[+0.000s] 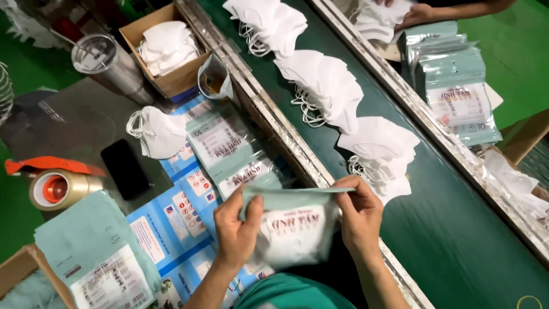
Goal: The person takes stacks of masks from a conveyor belt, places them into plastic pouches, and organizes the filled pouches into piles on the work table.
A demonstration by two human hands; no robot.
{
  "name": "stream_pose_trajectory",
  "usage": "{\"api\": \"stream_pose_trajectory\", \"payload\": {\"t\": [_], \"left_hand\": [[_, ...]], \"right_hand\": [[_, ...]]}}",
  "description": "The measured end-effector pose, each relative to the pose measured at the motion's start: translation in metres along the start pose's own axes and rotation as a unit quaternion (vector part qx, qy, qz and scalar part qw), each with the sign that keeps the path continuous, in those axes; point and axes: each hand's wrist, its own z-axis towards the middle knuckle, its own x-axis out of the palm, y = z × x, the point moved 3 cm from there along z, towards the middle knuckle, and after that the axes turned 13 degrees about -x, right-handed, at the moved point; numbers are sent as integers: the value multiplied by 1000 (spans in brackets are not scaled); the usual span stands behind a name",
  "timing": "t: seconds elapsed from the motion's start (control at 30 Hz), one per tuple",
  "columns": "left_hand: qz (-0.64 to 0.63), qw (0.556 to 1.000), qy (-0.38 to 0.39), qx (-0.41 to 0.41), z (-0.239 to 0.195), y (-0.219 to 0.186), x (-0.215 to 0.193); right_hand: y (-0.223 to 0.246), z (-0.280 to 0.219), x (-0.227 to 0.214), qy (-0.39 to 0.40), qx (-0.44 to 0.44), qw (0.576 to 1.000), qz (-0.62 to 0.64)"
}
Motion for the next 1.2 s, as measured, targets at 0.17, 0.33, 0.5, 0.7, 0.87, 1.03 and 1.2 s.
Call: {"api": "stream_pose_trajectory", "payload": {"t": [0.17,0.33,0.5,0.7,0.87,1.03,1.2], "left_hand": [[14,998,47,40,-9,16,7],[12,992,127,-15,-15,20,35],[7,973,219,67,-6,-27,70],[11,974,224,-35,7,8,93],[45,966,256,18,19,-8,118],[247,909,138,307,46,-33,133],[280,885,148,343,59,3,158]], "right_hand": [[1,-3,4,-10,23,997,68],[3,-22,-13,9,135,990,44],[95,-69,-142,-165,-50,843,-510],[87,-30,-162,159,-50,654,-738],[-16,63,-115,316,-140,703,-621],[-81,121,-119,327,-190,720,-582],[38,77,-96,247,-154,862,-415]]}}
